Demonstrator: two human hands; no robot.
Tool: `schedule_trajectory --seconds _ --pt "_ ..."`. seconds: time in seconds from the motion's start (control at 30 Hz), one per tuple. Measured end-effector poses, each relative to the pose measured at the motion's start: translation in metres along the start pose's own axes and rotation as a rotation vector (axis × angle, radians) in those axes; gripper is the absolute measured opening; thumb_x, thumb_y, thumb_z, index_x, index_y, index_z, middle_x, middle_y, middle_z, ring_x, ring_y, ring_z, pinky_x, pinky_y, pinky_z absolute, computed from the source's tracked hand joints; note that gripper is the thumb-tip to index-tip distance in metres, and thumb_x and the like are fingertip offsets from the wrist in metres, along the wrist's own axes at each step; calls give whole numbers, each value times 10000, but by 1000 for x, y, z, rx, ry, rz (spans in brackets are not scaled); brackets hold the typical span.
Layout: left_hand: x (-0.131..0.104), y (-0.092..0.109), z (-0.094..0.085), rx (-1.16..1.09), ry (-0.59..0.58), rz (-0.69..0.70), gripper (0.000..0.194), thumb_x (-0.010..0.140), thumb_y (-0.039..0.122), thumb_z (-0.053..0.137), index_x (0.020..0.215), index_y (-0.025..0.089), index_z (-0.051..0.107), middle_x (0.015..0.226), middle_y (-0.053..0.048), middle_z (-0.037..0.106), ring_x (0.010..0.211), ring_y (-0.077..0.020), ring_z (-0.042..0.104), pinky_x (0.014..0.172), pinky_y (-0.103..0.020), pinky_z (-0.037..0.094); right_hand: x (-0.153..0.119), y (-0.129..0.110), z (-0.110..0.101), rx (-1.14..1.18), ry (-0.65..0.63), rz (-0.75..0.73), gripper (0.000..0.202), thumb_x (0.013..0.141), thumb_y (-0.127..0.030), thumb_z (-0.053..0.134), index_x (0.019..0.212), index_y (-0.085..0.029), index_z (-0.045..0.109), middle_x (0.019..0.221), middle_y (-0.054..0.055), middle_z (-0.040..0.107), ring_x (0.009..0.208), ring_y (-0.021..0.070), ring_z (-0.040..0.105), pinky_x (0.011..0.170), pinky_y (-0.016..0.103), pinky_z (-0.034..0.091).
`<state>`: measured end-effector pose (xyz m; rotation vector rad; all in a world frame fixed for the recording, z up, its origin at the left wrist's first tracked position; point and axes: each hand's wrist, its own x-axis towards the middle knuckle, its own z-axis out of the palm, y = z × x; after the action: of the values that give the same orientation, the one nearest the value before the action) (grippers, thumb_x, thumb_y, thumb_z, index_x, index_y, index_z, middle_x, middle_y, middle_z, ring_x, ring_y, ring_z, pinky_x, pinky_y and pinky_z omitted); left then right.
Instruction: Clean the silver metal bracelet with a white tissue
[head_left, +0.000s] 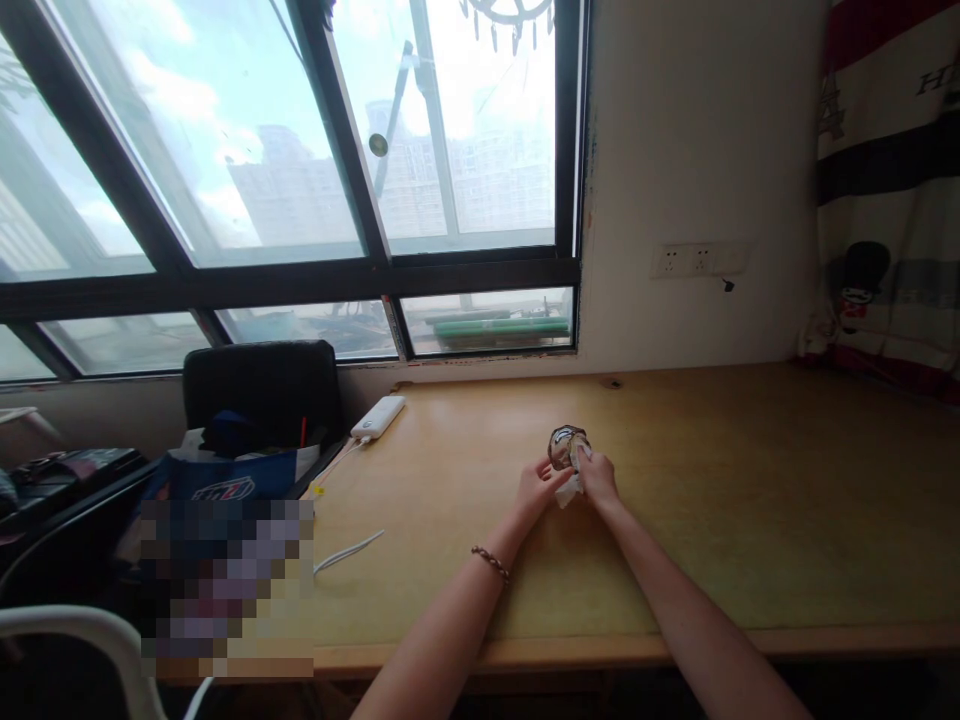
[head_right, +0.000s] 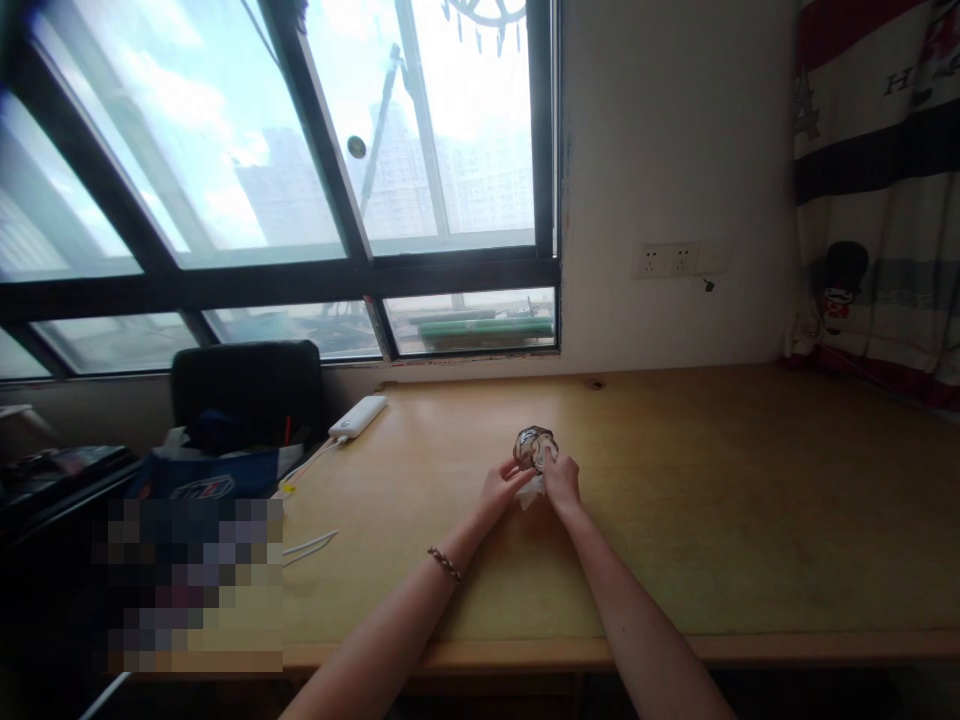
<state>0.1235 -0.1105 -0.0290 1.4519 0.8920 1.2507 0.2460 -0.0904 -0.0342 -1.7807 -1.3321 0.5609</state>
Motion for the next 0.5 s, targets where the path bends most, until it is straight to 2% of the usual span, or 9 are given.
schedule_trajectory --seconds 0.1,0.2,0.3,0.4,0.5 --pt "0 1 1 9 -25 20 412 618 392 636 957 157 628 943 -60 638 912 -218 557 808 -309 423 2 3 2 101 -87 92 430 750 -450 376 572 -130 601 500 72 585 476 150 543 409 207 317" --pt "1 1 -2 -24 -32 2 412 630 397 625 955 145 629 942 -65 639 898 -215 562 795 -309 430 2 4 1 110 -141 103 336 674 -427 487 555 -131 591 461 43 555 444 142 524 391 206 299" --pt "4 -1 -6 -23 -23 -42 423 627 428 617 905 111 650 856 -74 656 805 -209 581 720 -291 447 1 1 -5 -3 -28 -8 257 638 -381 542 592 -134 599 545 56 597 526 152 547 441 206 317" --pt "5 -3 -9 54 27 -79 442 620 480 597 832 100 673 745 -63 664 731 -202 581 659 -278 444 -4 -3 -13 -94 133 -174 220 681 -334 506 723 -147 615 669 73 637 616 164 566 517 213 342" --pt "5 -2 -10 82 58 -58 452 644 512 554 793 106 684 718 -58 663 722 -196 579 656 -272 437 -10 -7 -18 -95 219 -264 240 724 -300 454 832 -162 617 733 76 650 671 172 577 573 221 356"
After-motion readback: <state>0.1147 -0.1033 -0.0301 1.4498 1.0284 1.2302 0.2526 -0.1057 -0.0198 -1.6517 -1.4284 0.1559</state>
